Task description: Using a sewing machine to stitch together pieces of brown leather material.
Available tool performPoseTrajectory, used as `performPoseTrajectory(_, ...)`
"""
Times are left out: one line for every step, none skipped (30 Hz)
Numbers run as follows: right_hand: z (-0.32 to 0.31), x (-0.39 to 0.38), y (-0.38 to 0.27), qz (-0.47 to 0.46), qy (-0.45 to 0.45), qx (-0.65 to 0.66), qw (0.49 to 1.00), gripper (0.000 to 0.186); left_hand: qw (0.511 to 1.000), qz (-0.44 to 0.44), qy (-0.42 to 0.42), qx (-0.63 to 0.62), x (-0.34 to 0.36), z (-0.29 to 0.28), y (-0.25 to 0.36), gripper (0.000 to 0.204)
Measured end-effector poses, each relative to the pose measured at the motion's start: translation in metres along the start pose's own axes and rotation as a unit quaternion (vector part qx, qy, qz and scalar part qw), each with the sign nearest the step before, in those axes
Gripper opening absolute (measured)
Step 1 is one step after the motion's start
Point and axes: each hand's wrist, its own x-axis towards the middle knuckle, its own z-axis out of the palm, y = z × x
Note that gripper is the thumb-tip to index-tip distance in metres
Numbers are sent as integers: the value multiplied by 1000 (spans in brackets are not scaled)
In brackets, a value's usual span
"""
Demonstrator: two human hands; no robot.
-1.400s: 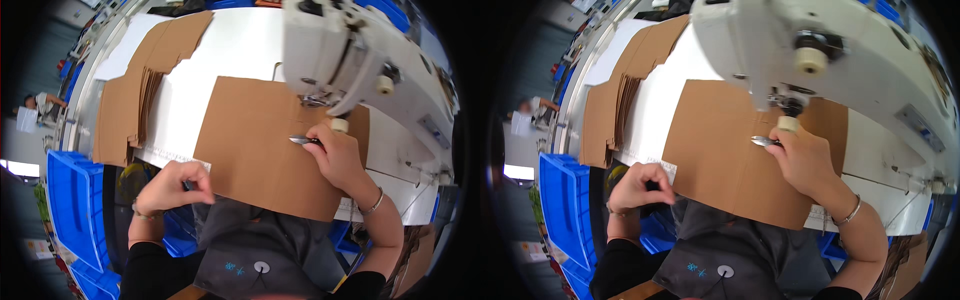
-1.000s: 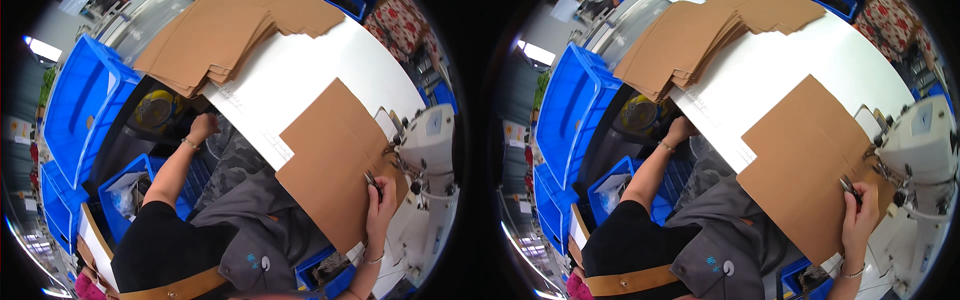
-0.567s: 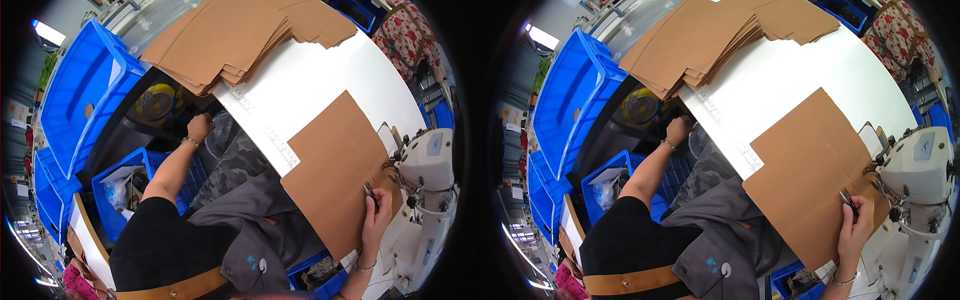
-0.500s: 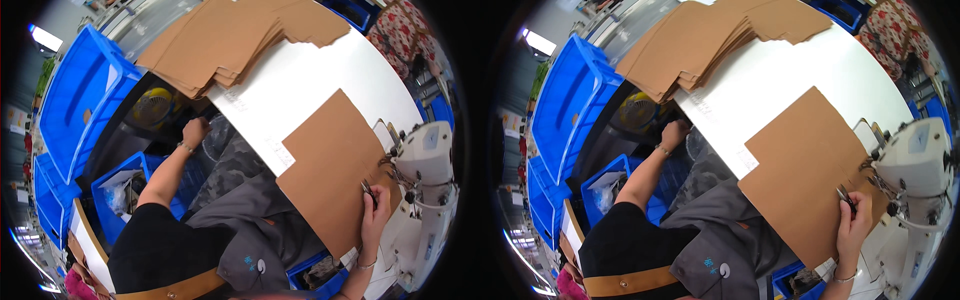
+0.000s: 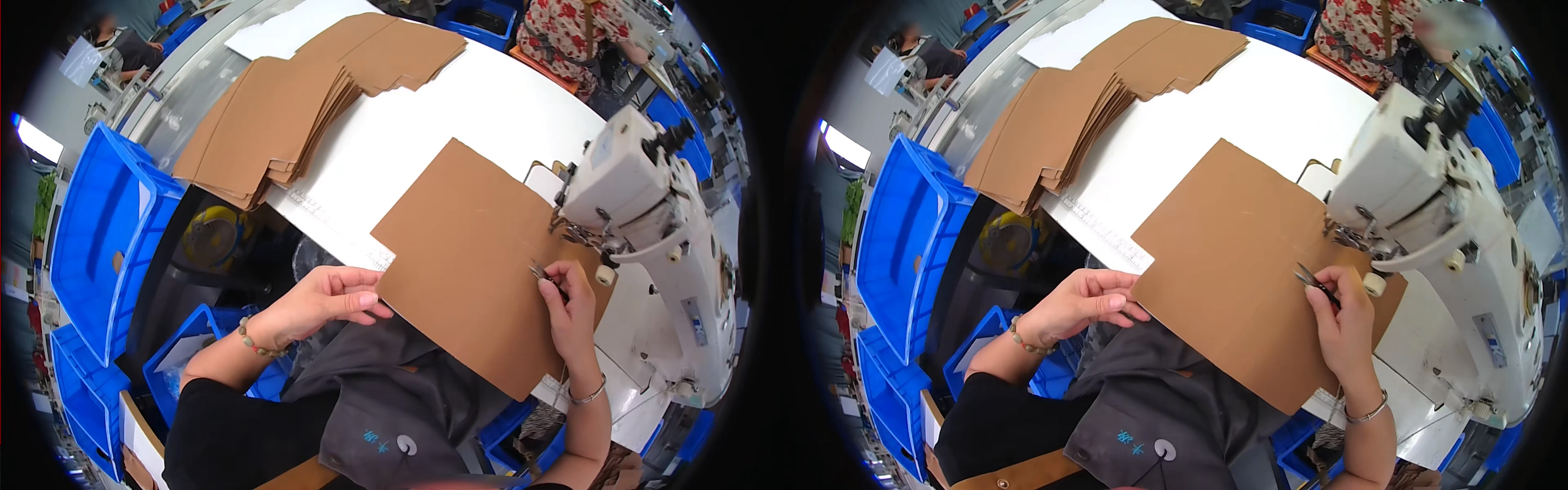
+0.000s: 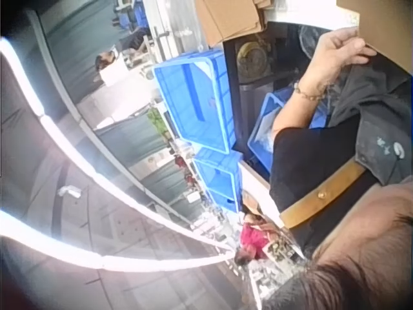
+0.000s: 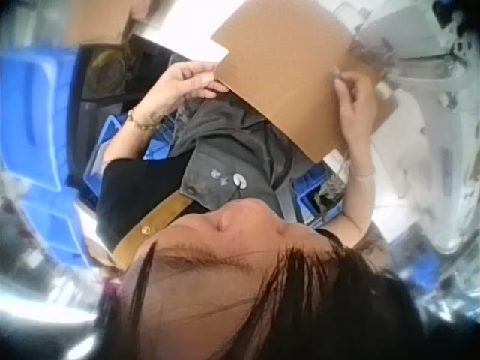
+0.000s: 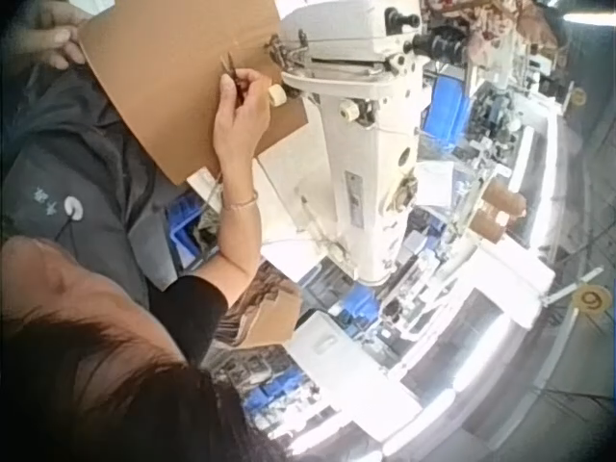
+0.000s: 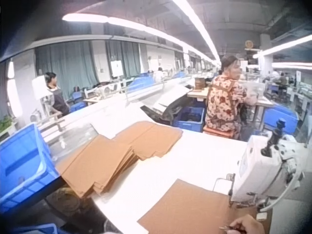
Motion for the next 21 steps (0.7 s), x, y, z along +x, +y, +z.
performPoseTrajectory(1, 0, -2, -3, 4, 5, 1000, 14, 1000, 2, 1, 7, 2, 3, 2, 45)
performPoseTrajectory(1, 0, -5, 9, -11, 24, 1000, 13, 1000, 15, 15, -11, 7, 9, 3, 49)
performPoseTrajectory(1, 0, -7, 21, -26, 44, 998, 13, 999, 29, 30, -29, 12, 15, 4, 53)
performPoseTrajectory(2, 1, -7, 13, -26, 51, 998, 13, 999, 34, 21, -28, 17, 19, 6, 55)
performPoseTrajectory(2, 0, -6, 17, -34, 68, 997, 12, 999, 40, 26, -24, 26, 24, 7, 55)
performPoseTrajectory(2, -2, -6, 20, -44, 84, 995, 12, 997, 62, 31, -15, 36, 29, 10, 53)
performPoseTrajectory(3, -2, -5, 12, -46, 87, 995, 12, 996, 83, 36, -7, 48, 34, 11, 52)
performPoseTrajectory(4, -3, -5, 14, -51, 103, 993, 11, 995, 90, 43, -5, 64, 34, 11, 52)
performPoseTrajectory(4, -3, -6, 16, -56, 117, 991, 11, 993, 96, 55, -35, 81, 30, 11, 50)
performPoseTrajectory(3, -5, -5, 11, -55, 115, 992, 11, 991, 100, 63, -65, 94, 28, 16, 48)
performPoseTrajectory(3, -5, -4, 6, -56, 141, 988, 11, 990, 106, 65, -65, 97, 28, 28, 48)
performPoseTrajectory(3, -6, -3, 1, -57, 167, 984, 11, 988, 127, 67, -60, 97, 28, 41, 45)
performPoseTrajectory(2, -7, 1, 0, -54, 163, 985, 11, 986, 145, 61, -55, 103, 29, 54, 43)
performPoseTrajectory(3, -9, 2, -1, -50, 188, 981, 11, 978, 194, 68, -29, 95, 22, 68, 42)
performPoseTrajectory(4, -8, 3, -1, -47, 214, 976, 11, 968, 241, 75, -2, 83, 11, 84, 41)
performPoseTrajectory(7, -6, 5, -3, -50, 219, 974, 11, 949, 289, 128, 6, 69, -2, 98, 38)
performPoseTrajectory(8, -4, 5, -11, -59, 218, 974, 11, 925, 335, 180, 15, 50, -16, 114, 36)
performPoseTrajectory(6, -4, 6, -11, -60, 209, 976, 11, 910, 375, 178, 11, 33, -27, 132, 36)
performPoseTrajectory(3, -5, 6, -8, -55, 210, 976, 11, 893, 414, 177, 9, 14, -43, 148, 36)
performPoseTrajectory(1, -5, 5, -5, -60, 191, 980, 11, 875, 439, 200, 29, -7, -69, 162, 40)
performPoseTrajectory(0, -5, 6, 0, -65, 172, 983, 11, 857, 462, 222, 49, -27, -96, 173, 45)
